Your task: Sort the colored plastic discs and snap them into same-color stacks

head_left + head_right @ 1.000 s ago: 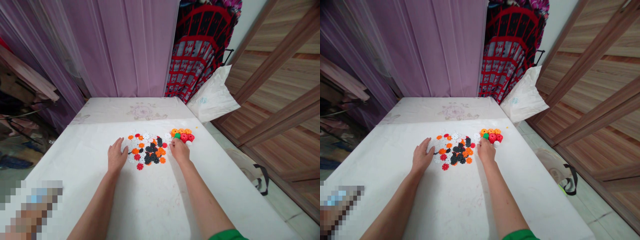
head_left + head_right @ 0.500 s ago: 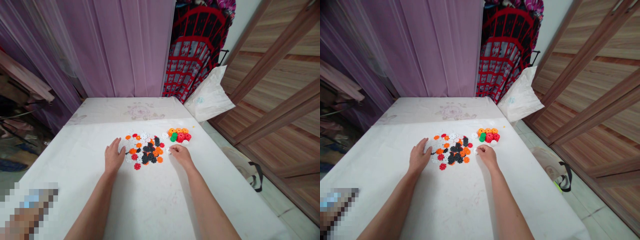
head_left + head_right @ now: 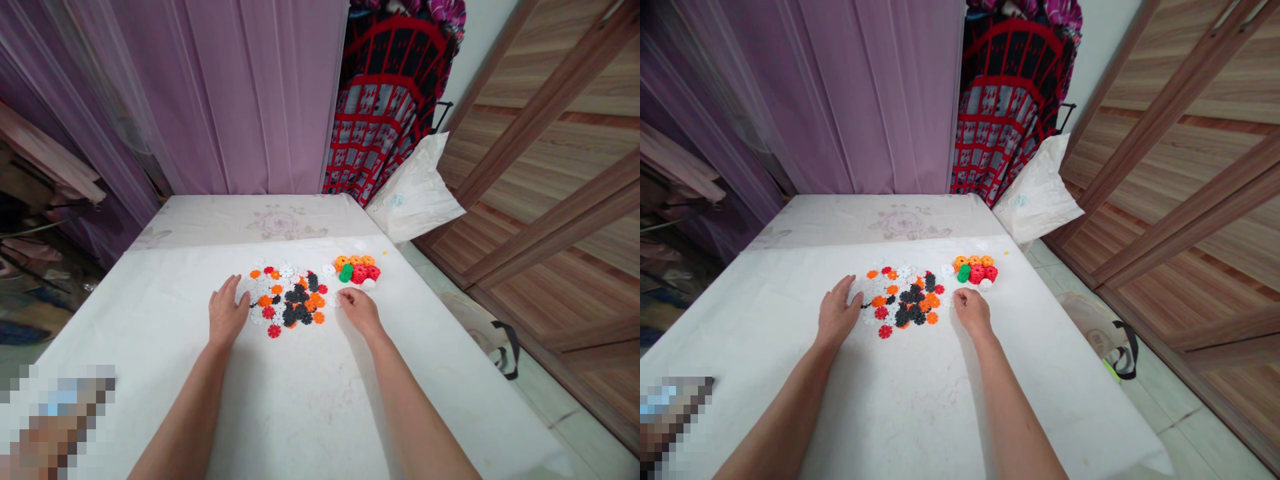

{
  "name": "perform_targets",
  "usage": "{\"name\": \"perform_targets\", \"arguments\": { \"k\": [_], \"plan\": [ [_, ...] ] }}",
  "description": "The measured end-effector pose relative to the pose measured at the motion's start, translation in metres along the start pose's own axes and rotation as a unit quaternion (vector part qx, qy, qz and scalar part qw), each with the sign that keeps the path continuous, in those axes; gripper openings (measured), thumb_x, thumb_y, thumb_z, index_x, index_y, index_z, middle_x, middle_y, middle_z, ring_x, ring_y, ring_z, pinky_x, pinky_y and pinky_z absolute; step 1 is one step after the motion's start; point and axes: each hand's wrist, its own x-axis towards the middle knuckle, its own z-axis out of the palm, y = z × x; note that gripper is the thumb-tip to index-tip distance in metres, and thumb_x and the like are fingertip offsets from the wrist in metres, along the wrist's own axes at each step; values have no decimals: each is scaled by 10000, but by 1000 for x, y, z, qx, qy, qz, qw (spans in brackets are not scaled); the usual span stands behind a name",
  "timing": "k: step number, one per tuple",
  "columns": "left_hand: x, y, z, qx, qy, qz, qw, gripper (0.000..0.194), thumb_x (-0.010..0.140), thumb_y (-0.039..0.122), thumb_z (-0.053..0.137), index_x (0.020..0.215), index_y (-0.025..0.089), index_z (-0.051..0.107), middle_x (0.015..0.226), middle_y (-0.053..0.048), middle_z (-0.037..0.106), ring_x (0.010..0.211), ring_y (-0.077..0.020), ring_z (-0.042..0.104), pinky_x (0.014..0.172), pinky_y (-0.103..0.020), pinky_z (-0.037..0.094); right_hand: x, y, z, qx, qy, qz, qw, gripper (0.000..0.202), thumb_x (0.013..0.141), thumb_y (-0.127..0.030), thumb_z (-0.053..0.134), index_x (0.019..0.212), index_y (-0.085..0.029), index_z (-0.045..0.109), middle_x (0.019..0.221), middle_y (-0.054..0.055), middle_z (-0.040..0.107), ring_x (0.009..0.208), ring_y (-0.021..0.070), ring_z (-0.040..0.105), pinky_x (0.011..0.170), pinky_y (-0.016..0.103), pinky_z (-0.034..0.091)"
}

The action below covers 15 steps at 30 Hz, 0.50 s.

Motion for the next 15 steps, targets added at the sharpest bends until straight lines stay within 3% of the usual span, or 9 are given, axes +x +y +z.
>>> {"name": "perform_targets", "arguments": {
  "k": [4, 7, 15],
  "plan": [
    [-1, 2, -2, 4, -5, 3, 1000, 499, 919, 347, 470, 1389, 223, 581, 1473, -133, 578, 1350, -289, 537, 1188, -537, 317, -6, -1, -3, -20, -9, -26, 999, 331, 848, -336, 648, 1152, -228, 721, 1182, 46, 708, 828, 152, 678, 850, 287, 509],
    [-1, 5, -3, 10, -11, -1, 1000, 502, 917, 333, 456, 1385, 197, 580, 1480, -146, 568, 1375, -294, 516, 1189, -539, 318, -11, 1, -6, -49, -26, -42, 998, 383, 810, -321, 695, 1179, -218, 718, 1154, 51, 687, 793, 144, 675, 817, 273, 509],
    [-1, 6, -5, 15, -15, -8, 1000, 509, 915, 336, 453, 1382, 177, 577, 1485, -156, 561, 1384, -295, 511, 1190, -533, 323, -14, 4, -5, -74, -11, -47, 996, 280, 863, -273, 631, 1120, -224, 730, 1096, 39, 670, 808, 136, 657, 811, 261, 482]
  ]
}}
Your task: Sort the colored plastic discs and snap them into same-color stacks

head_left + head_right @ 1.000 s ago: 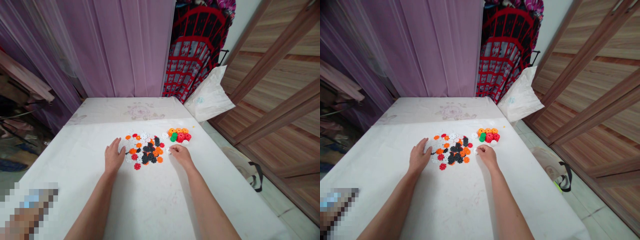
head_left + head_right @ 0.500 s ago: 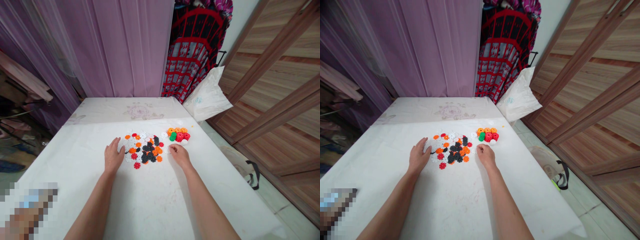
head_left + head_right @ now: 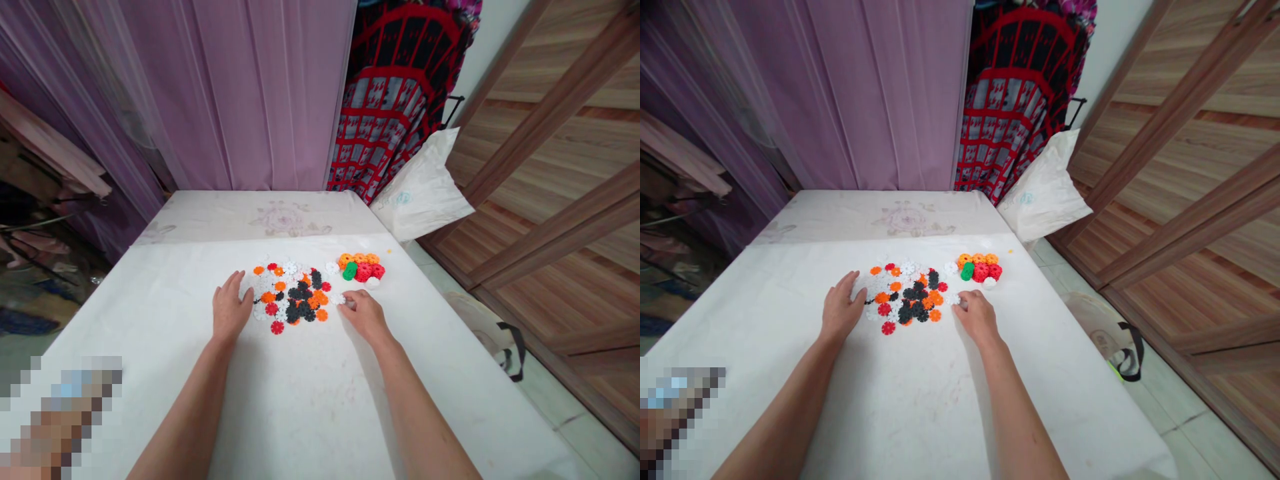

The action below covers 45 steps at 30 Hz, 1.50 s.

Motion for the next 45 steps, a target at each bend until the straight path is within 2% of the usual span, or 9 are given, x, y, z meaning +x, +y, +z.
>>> {"name": "perform_targets", "arguments": {
  "k": [5, 9, 15, 21, 29, 34, 45],
  "plan": [
    [0, 0, 0, 0, 0, 4, 1000, 506, 914, 339, 450, 1380, 185, 575, 1483, -150, 565, 1384, -292, 512, 1190, -536, 319, -2, -3, -1, 28, -2, 6, 1000, 271, 857, -305, 649, 1107, -239, 727, 1077, 20, 686, 792, 135, 650, 794, 263, 480],
    [0, -1, 1, -4, 1, 4, 1000, 506, 913, 339, 453, 1380, 187, 578, 1481, -153, 566, 1380, -296, 515, 1190, -541, 317, -3, -6, 0, 9, 5, -3, 1000, 241, 866, -307, 642, 1087, -273, 731, 1072, 3, 690, 802, 133, 657, 771, 261, 469],
    [0, -2, 2, -7, 5, 5, 1000, 495, 912, 338, 466, 1377, 216, 582, 1474, -136, 576, 1372, -293, 520, 1189, -541, 315, 0, -5, 0, -14, -11, -3, 1000, 296, 861, -314, 666, 1152, -283, 710, 1128, 8, 693, 906, 151, 679, 810, 262, 471],
    [0, -1, 1, -3, 2, 5, 1000, 497, 913, 336, 464, 1380, 213, 582, 1478, -140, 571, 1375, -295, 517, 1186, -540, 322, 2, -18, -5, -63, -36, 2, 997, 307, 863, -380, 664, 1144, -268, 716, 1097, 31, 685, 976, 183, 675, 774, 261, 444],
    [0, -4, 2, -3, 0, 2, 1000, 511, 904, 345, 479, 1393, 234, 578, 1478, -115, 577, 1373, -284, 517, 1195, -528, 315, 5, -28, -12, -130, -44, 20, 990, 275, 870, -315, 611, 1114, -253, 720, 1095, 51, 712, 939, 201, 672, 718, 268, 414],
    [0, -3, 2, -2, 2, 2, 1000, 508, 904, 341, 478, 1394, 246, 576, 1477, -104, 580, 1374, -278, 516, 1200, -531, 307, 7, -28, -15, -170, -54, -5, 984, 258, 876, -309, 597, 1088, -226, 718, 1099, 68, 717, 942, 211, 675, 713, 271, 408],
    [0, 0, 0, 2, -6, -3, 1000, 503, 914, 344, 453, 1380, 199, 578, 1489, -137, 563, 1375, -288, 520, 1194, -533, 313, 16, -30, -9, -111, -52, -28, 992, 253, 856, -311, 659, 1094, -248, 718, 1092, 35, 725, 951, 184, 675, 718, 250, 407]
  ]
}}
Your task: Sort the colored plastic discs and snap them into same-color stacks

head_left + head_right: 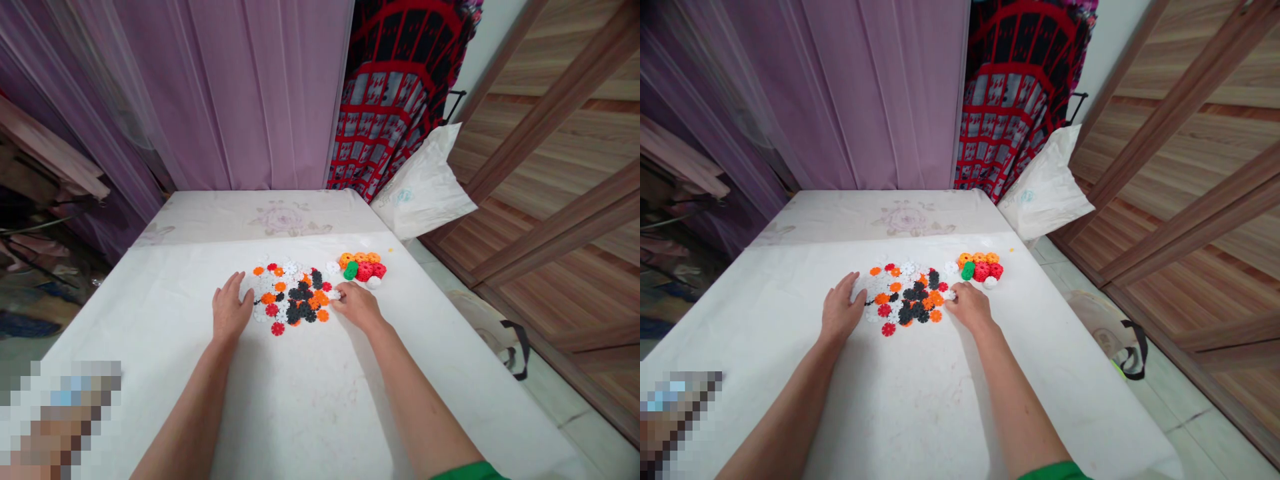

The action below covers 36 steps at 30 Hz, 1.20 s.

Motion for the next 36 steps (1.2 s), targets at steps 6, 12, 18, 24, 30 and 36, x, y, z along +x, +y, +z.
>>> {"name": "perform_targets", "arguments": {
  "k": [6, 12, 18, 24, 30, 36],
  "plan": [
    [1, 0, 0, -4, 1, 1, 1000, 505, 912, 346, 465, 1380, 199, 581, 1484, -142, 566, 1375, -298, 516, 1188, -543, 316, 1, 9, 6, 69, 14, -14, 997, 243, 841, -313, 696, 1074, -259, 738, 1049, 15, 738, 890, 158, 681, 731, 241, 427],
    [1, 0, 0, 1, -3, 0, 1000, 516, 916, 359, 457, 1383, 178, 581, 1486, -151, 562, 1385, -295, 507, 1183, -525, 325, 1, 11, 9, 97, 31, -15, 995, 234, 820, -292, 712, 1049, -261, 746, 1032, 15, 734, 848, 156, 682, 717, 248, 436],
    [2, -5, 3, -6, 3, 10, 1000, 510, 915, 370, 466, 1374, 186, 590, 1479, -151, 569, 1371, -301, 518, 1183, -535, 319, 0, 17, 22, 122, 77, -20, 989, 273, 788, -284, 710, 1059, -259, 738, 982, 7, 721, 798, 163, 666, 730, 268, 474],
    [3, -8, 6, -4, 2, 12, 1000, 509, 914, 378, 474, 1374, 196, 594, 1477, -151, 570, 1359, -309, 527, 1180, -545, 316, -20, 12, 41, 77, 288, -124, 946, 276, 905, -315, 592, 1119, -243, 751, 1343, 118, 631, 1258, 286, 563, 1044, 428, 432],
    [2, -6, 5, -4, 2, 4, 1000, 511, 913, 368, 472, 1383, 202, 586, 1479, -141, 571, 1380, -293, 511, 1189, -529, 312, -31, -7, 46, -25, 250, -195, 948, 302, 930, -380, 625, 1199, -291, 732, 1564, 115, 463, 1494, 354, 298, 1180, 590, 223],
    [1, -4, 4, -2, 2, 6, 1000, 509, 915, 366, 466, 1379, 194, 588, 1480, -148, 570, 1379, -299, 514, 1182, -544, 320, -35, -15, 59, -38, 214, -218, 952, 389, 948, -435, 601, 1281, -260, 698, 1583, 144, 439, 1500, 349, 298, 1196, 582, 211]
  ]
}}
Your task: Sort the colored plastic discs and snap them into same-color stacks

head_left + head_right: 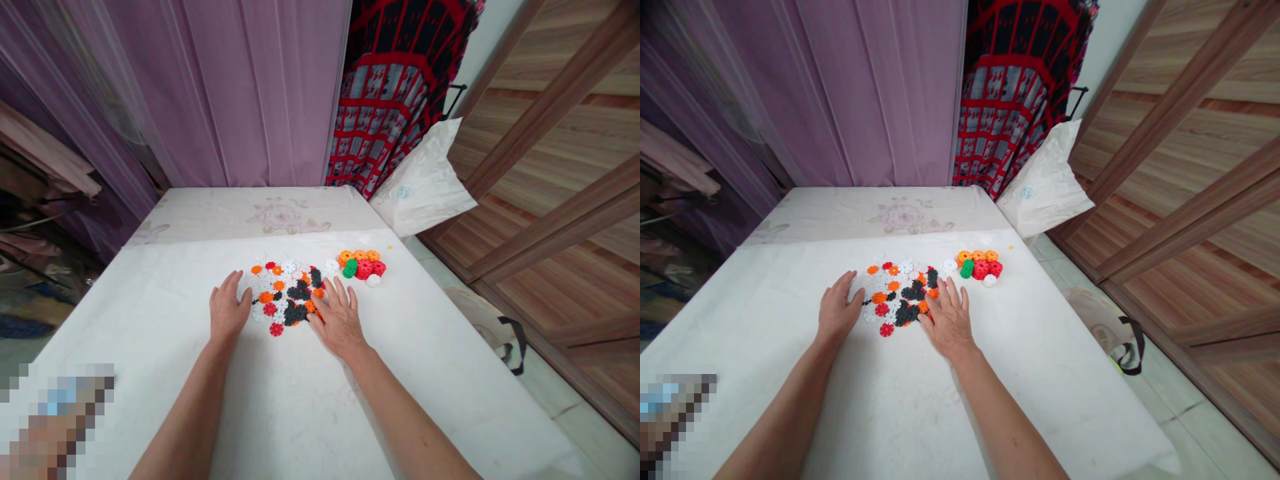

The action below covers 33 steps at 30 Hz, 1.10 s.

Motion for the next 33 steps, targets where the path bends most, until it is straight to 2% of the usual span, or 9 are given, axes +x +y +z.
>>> {"name": "perform_targets", "arguments": {
  "k": [5, 8, 14, 19, 24, 29, 33],
  "plan": [
    [0, 0, 0, -2, -1, -5, 1000, 503, 909, 354, 474, 1375, 202, 589, 1482, -137, 570, 1388, -288, 508, 1191, -534, 315, 2, -4, 0, -10, 6, 27, 1000, 446, 963, -423, 576, 1362, -234, 640, 1583, 162, 434, 1499, 357, 293, 1198, 589, 206],
    [0, 1, -1, -5, -3, -4, 1000, 503, 907, 344, 477, 1377, 199, 586, 1486, -139, 566, 1389, -290, 507, 1196, -540, 307, 3, -4, -2, -21, 3, 56, 998, 417, 955, -412, 587, 1306, -202, 670, 1567, 180, 449, 1498, 366, 293, 1197, 596, 205],
    [-1, 2, -1, -11, -1, -5, 1000, 503, 909, 339, 478, 1381, 202, 585, 1489, -143, 561, 1385, -294, 509, 1200, -554, 295, 2, -7, 0, 10, -9, 35, 999, 357, 955, -420, 582, 1235, -233, 701, 1567, 159, 455, 1496, 351, 306, 1186, 598, 236],
    [0, 1, 0, -15, 3, -3, 1000, 493, 901, 337, 502, 1374, 231, 592, 1475, -124, 579, 1368, -281, 526, 1201, -538, 298, 2, -7, 2, -5, 9, 53, 999, 385, 962, -390, 563, 1282, -203, 667, 1552, 181, 466, 1490, 360, 310, 1180, 608, 249],
    [-1, 1, -1, -14, -1, -3, 1000, 473, 904, 319, 491, 1355, 239, 607, 1454, -119, 599, 1345, -279, 547, 1199, -545, 296, 2, -9, 2, 15, 17, 27, 999, 310, 958, -360, 570, 1198, -228, 717, 1532, 147, 500, 1481, 351, 332, 1185, 587, 243],
    [-2, 1, -1, -21, -18, 4, 1000, 409, 914, 280, 455, 1259, 250, 674, 1302, -89, 707, 1282, -263, 601, 1194, -550, 297, 1, -2, 5, 85, 87, 25, 992, 284, 992, -275, 490, 1103, -244, 749, 1395, 80, 639, 1375, 269, 485, 1145, 476, 350],
    [0, 1, -2, -48, -27, 3, 998, 351, 898, 273, 479, 1136, 270, 737, 1168, -53, 765, 1169, -243, 668, 1188, -509, 328, 1, 10, 10, 133, 139, 63, 979, 333, 995, -250, 440, 1029, -236, 771, 1227, 88, 725, 1250, 263, 581, 1079, 467, 438]
  ]
}}
